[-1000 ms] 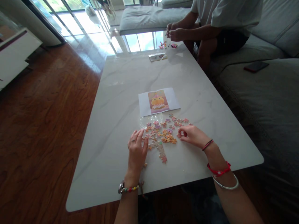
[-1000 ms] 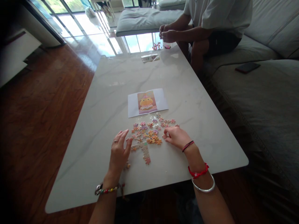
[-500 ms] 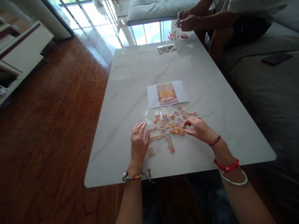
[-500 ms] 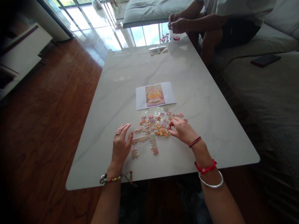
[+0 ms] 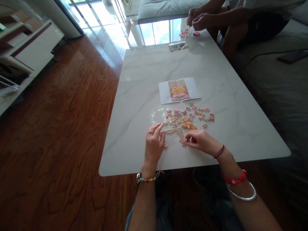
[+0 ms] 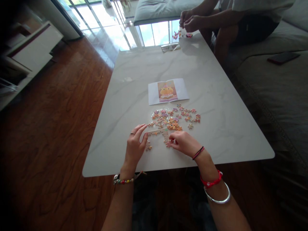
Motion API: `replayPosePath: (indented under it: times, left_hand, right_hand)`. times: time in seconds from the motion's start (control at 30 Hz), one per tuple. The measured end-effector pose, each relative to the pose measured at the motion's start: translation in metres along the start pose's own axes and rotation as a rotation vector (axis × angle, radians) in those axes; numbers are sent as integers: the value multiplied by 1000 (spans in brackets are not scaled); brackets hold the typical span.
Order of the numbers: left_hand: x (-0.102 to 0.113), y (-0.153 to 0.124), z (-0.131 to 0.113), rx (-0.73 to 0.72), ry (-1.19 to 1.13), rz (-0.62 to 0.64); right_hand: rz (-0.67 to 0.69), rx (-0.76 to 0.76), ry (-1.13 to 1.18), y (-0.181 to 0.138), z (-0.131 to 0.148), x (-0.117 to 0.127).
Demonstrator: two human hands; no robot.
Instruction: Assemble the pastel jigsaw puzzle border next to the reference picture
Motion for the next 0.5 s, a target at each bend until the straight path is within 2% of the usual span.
replayPosePath:
  times: [0.23, 0.5]
  left_hand:
    - [-10, -12, -23, -18, -92, 102]
    - [-30, -25, -32, 54, -198, 454]
  right_hand:
    - [-49, -54, 32, -11, 1, -2]
    - [-85, -35, 95, -10, 5, -13]
Point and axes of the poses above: each hand's wrist, its own y-axis towards the middle knuckle, its own x-axis out of the back of the hand, z = x × y, the point moved 5 cm from there along y, towards the middle knuckle, and after that the axes turned 2 degrees about -z, right-handed, at the moved point
